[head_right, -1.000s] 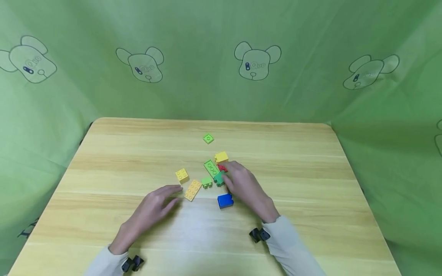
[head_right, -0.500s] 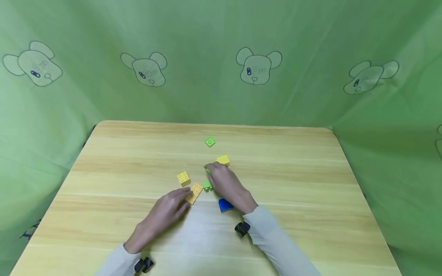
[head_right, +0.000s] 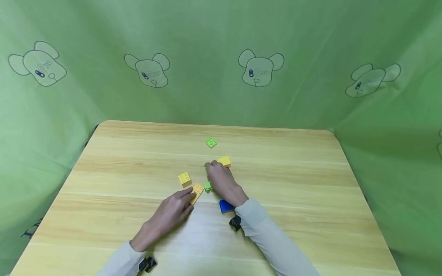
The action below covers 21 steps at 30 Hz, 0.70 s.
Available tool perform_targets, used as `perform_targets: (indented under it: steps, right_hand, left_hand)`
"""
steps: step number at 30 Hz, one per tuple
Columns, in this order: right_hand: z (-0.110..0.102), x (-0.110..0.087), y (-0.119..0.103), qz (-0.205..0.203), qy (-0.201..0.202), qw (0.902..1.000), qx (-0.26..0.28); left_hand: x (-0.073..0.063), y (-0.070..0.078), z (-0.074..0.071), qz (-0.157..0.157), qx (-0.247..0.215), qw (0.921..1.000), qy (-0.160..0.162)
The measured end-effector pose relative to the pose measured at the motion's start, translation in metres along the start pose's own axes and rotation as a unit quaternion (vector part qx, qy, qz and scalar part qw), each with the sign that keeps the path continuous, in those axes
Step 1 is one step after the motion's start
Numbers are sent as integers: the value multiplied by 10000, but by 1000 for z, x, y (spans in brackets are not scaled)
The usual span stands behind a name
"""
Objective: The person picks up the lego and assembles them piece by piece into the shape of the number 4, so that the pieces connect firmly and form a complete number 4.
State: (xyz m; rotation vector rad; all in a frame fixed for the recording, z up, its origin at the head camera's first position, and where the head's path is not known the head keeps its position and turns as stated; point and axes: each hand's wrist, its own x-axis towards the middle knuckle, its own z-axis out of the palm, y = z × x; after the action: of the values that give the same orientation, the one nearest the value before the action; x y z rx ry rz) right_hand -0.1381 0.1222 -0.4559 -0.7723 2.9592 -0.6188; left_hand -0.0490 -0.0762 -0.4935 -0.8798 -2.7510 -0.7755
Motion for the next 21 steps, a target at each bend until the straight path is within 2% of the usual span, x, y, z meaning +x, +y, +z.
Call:
perform_targets:
  steps: [6, 11, 21]
  right_hand:
    - [8, 0, 1, 72, 89, 9999, -123]
    - [10, 2, 4, 91, 176, 9996, -188]
    - [8, 10, 7, 459, -44, 9988, -135]
  left_hand:
    - [-1, 1, 2, -122, -20, 9998, -129]
    - [1, 0, 1, -78, 93, 9999, -17]
    - [3, -3, 0, -12, 192, 9998, 38]
